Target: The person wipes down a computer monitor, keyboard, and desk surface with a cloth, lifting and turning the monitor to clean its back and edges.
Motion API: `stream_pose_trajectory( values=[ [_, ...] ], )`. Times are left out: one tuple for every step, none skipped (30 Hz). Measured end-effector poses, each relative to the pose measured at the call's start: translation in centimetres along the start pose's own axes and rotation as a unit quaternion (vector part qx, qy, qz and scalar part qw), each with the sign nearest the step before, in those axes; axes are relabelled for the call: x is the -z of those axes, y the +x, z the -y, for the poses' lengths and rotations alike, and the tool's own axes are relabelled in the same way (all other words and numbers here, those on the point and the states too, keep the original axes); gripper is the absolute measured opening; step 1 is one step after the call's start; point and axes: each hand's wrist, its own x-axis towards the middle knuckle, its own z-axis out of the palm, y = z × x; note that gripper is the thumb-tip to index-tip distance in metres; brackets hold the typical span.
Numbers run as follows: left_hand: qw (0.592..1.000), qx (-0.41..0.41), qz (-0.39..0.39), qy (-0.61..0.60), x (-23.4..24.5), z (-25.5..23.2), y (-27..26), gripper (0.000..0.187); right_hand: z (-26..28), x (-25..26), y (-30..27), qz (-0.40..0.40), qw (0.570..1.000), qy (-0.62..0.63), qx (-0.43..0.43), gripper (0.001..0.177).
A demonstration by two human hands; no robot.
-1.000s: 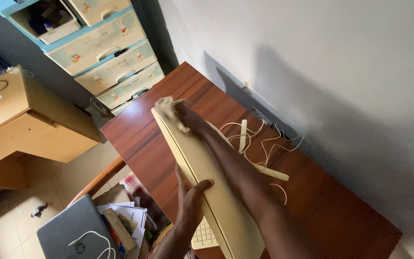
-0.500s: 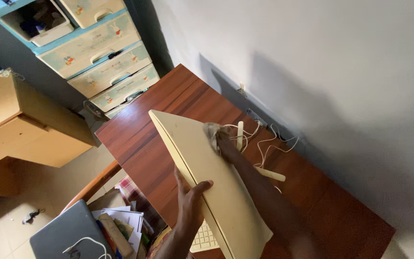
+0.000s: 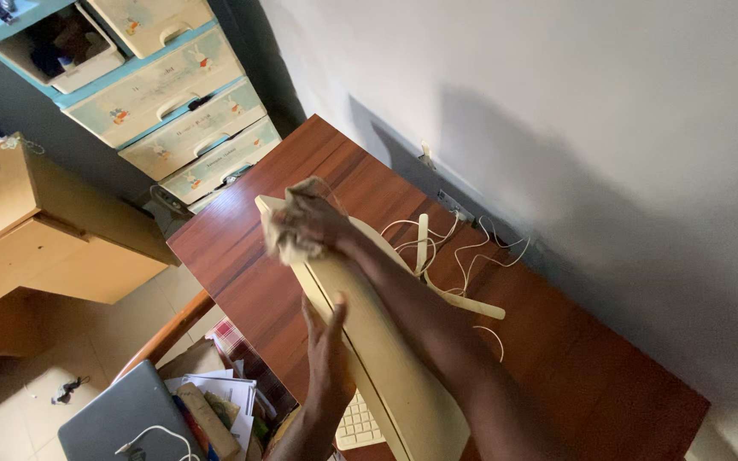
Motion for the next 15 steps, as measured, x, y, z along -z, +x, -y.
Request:
stream_pose_trajectory(
  values=[
    [0.996,-0.064,0.026,0.059,0.1,0.0,-0.2,0.075,-1.7,-0.3,0.2,0.043,0.998,0.018,-0.050,0.037],
    [0.984,-0.126,0.053,0.117,0.1,-0.2,-0.4,0.073,-3.1,-0.6,-0.3,0.075,0.992,0.024,-0.097,0.037],
    [0.995,-0.068,0.035,0.060,0.0,-0.4,-0.6,0.076,-4.4,-0.7,-1.3,0.100,0.985,0.027,-0.137,0.037],
    [1.000,-0.010,0.017,0.004,-0.3,-0.7,-0.6,0.081,-5.5,-0.6,-2.6,0.117,0.978,0.025,-0.170,0.037],
    [0.997,0.049,-0.001,-0.053,-0.6,-1.0,-0.7,0.086,-6.6,-0.2,-4.2,0.132,0.970,0.021,-0.204,0.037],
    [0.997,0.053,-0.002,-0.052,-0.7,-1.4,-0.8,0.085,-7.3,0.7,-6.3,0.141,0.959,0.016,-0.245,0.037],
    [0.997,0.058,-0.003,-0.051,-0.7,-1.7,-0.8,0.084,-7.8,1.0,-7.2,0.145,0.956,0.008,-0.256,0.037],
    [0.997,0.062,-0.004,-0.051,-0.9,-1.8,-0.8,0.083,-7.5,1.5,-8.4,0.146,0.952,0.004,-0.268,0.037],
    [0.996,0.053,-0.003,-0.065,-1.1,-1.7,-0.7,0.083,-7.9,2.0,-9.6,0.145,0.949,0.001,-0.280,0.037],
    [0.996,0.045,-0.001,-0.078,-1.1,-1.5,-0.6,0.082,-7.3,2.4,-11.0,0.141,0.947,0.001,-0.289,0.037],
    [0.995,0.038,0.000,-0.090,-1.1,-1.2,-0.6,0.081,-6.7,2.8,-12.0,0.136,0.946,-0.001,-0.295,0.036],
    [0.996,0.003,0.022,-0.082,-1.1,-0.9,-0.6,0.077,-6.2,3.4,-12.6,0.131,0.946,-0.002,-0.298,0.036],
    [0.996,-0.032,0.043,-0.074,-1.1,-0.7,-0.5,0.073,-5.4,3.9,-13.3,0.123,0.947,-0.003,-0.296,0.036],
    [0.993,-0.068,0.063,-0.066,-0.9,-0.4,-0.7,0.070,-4.2,4.3,-14.0,0.116,0.950,-0.001,-0.291,0.036],
    [0.995,-0.038,0.041,-0.078,-1.0,-0.2,-0.7,0.072,-2.8,4.7,-14.6,0.106,0.953,0.000,-0.282,0.036]
  ],
)
